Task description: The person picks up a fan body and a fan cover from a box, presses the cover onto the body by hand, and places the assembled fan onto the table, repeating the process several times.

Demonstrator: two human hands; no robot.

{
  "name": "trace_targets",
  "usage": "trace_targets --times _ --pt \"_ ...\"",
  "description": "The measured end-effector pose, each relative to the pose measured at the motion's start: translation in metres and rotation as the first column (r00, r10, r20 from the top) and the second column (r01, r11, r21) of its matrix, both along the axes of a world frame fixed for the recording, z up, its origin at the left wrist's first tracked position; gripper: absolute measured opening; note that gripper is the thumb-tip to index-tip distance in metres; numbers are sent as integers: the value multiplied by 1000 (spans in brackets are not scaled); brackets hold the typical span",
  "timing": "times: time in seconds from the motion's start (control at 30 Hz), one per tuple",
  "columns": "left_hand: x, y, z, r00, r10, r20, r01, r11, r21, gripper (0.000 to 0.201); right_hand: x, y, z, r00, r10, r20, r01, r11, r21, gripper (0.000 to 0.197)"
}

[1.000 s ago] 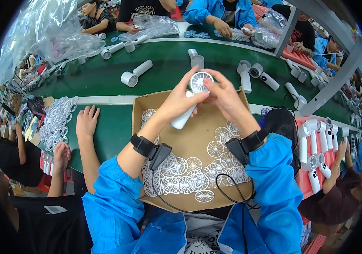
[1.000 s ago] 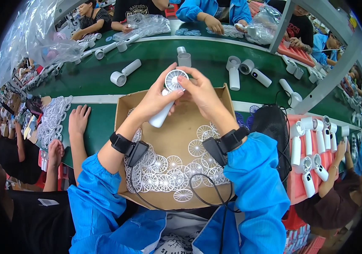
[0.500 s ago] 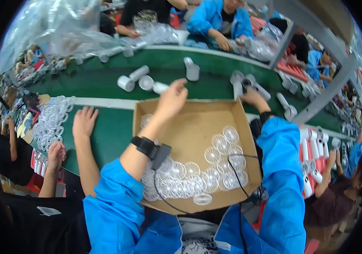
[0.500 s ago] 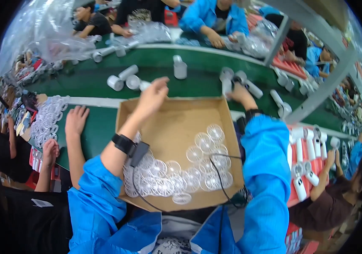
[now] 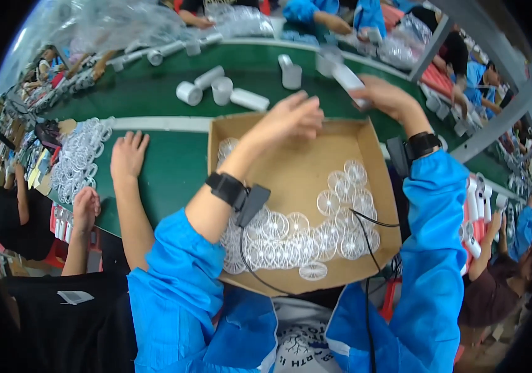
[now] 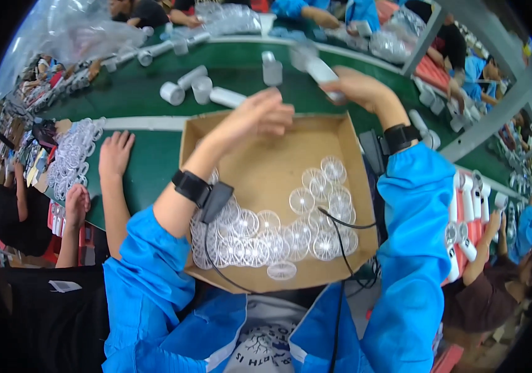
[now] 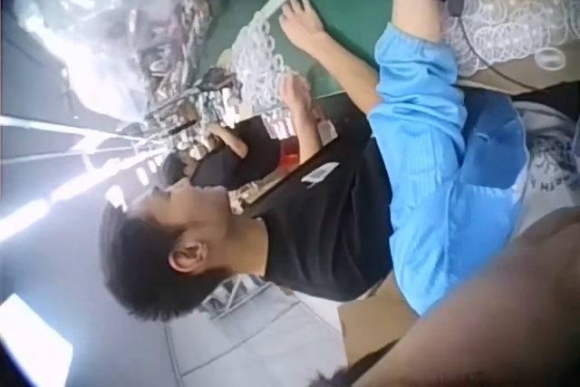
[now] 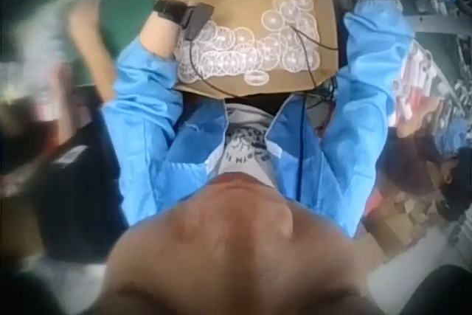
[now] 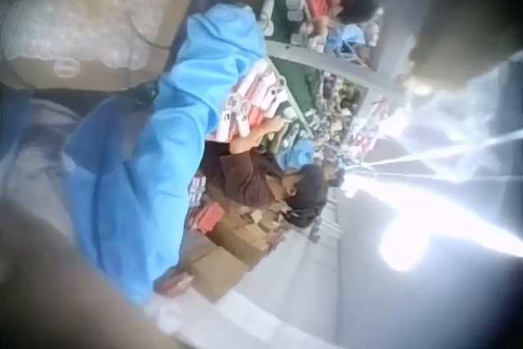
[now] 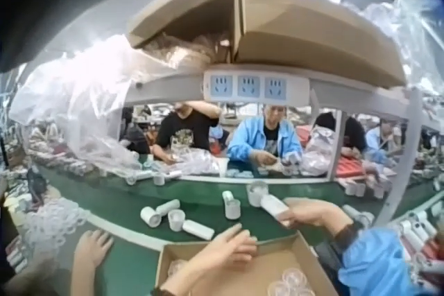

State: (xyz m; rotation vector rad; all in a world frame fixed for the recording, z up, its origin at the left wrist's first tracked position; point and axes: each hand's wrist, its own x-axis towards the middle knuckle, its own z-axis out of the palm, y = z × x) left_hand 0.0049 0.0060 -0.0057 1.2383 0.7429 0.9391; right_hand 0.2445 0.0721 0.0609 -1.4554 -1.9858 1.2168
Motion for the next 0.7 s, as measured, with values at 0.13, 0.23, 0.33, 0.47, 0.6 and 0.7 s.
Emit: trace_targets --times 0.13,0.23,0.33,0.47,0.6,0.7 --pt "-5 7 1 951 258 170 -243 964 -106 73 -32 -49 8 834 511 209 -486 859 -164 50" --pt "-13 9 3 946 319 53 -318 948 -26 81 -36 -76 -30 473 585 659 -593 764 -253 54" --pt "-3 -3 4 932 361 -23 -360 932 37 89 -21 -91 -51 518 507 689 -529 823 -207 54" --pt "-1 0 3 925 380 -12 -379 925 33 91 -28 -87 -73 420 496 760 -658 743 -122 52" --pt "-7 1 1 917 398 -35 -397 917 40 90 -40 -73 -73 394 582 711 -674 709 -206 52" --pt "-5 2 2 908 419 4 -419 908 28 86 -43 -64 -62 522 581 624 -606 768 -208 52"
